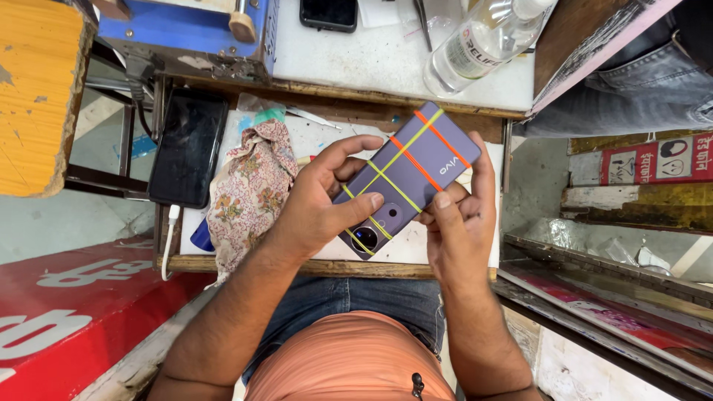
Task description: The person wipes a purple smartphone with a cloth, then wraps multiple colored elastic bands around it in a crisscross pattern. The phone is held and rotated as each band is stretched and secured.
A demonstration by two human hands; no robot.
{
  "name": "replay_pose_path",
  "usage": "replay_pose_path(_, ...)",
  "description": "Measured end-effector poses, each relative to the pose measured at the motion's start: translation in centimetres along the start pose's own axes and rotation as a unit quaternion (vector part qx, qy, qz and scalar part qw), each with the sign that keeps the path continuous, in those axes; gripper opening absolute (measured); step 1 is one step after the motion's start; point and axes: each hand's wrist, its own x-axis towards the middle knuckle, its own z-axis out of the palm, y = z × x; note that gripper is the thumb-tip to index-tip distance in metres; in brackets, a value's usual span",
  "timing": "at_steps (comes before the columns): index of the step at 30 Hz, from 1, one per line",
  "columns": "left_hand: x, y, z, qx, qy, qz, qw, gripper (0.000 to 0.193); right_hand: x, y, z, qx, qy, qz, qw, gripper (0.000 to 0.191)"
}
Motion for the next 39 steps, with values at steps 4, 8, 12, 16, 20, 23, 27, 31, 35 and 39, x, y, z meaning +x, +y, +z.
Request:
replay_pose_path(4,0.4,0.2,-0.8,-0.142,-0.009,-0.087,0.986,0.063,0.6,-1.3,0.9,-0.116,-0.025,-0.015,0.993,0.089)
replay_pose_path(8,0.5,-0.7,-1.0,-0.250,-0.005,-0.125,0.960,0.060,0.5,-2.1,2.0,-0.290,-0.088,-0.182,0.935,0.079)
replay_pose_path(12,0.1,-1.5,-0.6,-0.284,-0.013,-0.119,0.951,0.062,0.8,-2.6,2.1,-0.455,-0.072,-0.264,0.847,0.056)
replay_pose_path(16,0.0,-1.8,-0.2,-0.270,-0.007,-0.120,0.955,0.063,1.1,-2.2,1.6,-0.528,-0.043,-0.332,0.781,0.047)
replay_pose_path(20,-0.1,-1.9,-0.3,-0.255,-0.002,-0.121,0.959,0.062,0.9,-1.8,1.1,-0.493,-0.046,-0.333,0.802,0.044)
replay_pose_path(23,-0.1,-2.1,-0.4,-0.247,-0.005,-0.119,0.962,0.061,0.9,-1.7,0.9,-0.490,-0.047,-0.333,0.804,0.043)
replay_pose_path(27,0.0,-2.0,-0.2,-0.242,0.000,-0.122,0.963,0.061,1.1,-1.5,0.9,-0.495,-0.041,-0.338,0.799,0.042)
replay_pose_path(31,0.1,-0.2,-0.1,-0.154,-0.021,-0.076,0.985,0.063,1.0,-1.3,0.5,-0.365,-0.043,-0.281,0.886,0.043)
replay_pose_path(35,-0.1,2.9,-0.9,0.275,-0.069,0.001,0.959,0.075,1.3,-0.5,-1.7,-0.157,-0.013,-0.072,0.985,0.060)
replay_pose_path(39,0.2,3.8,-1.5,0.417,-0.052,0.039,0.906,0.085,2.0,2.1,-4.4,-0.148,-0.094,0.115,0.978,0.036)
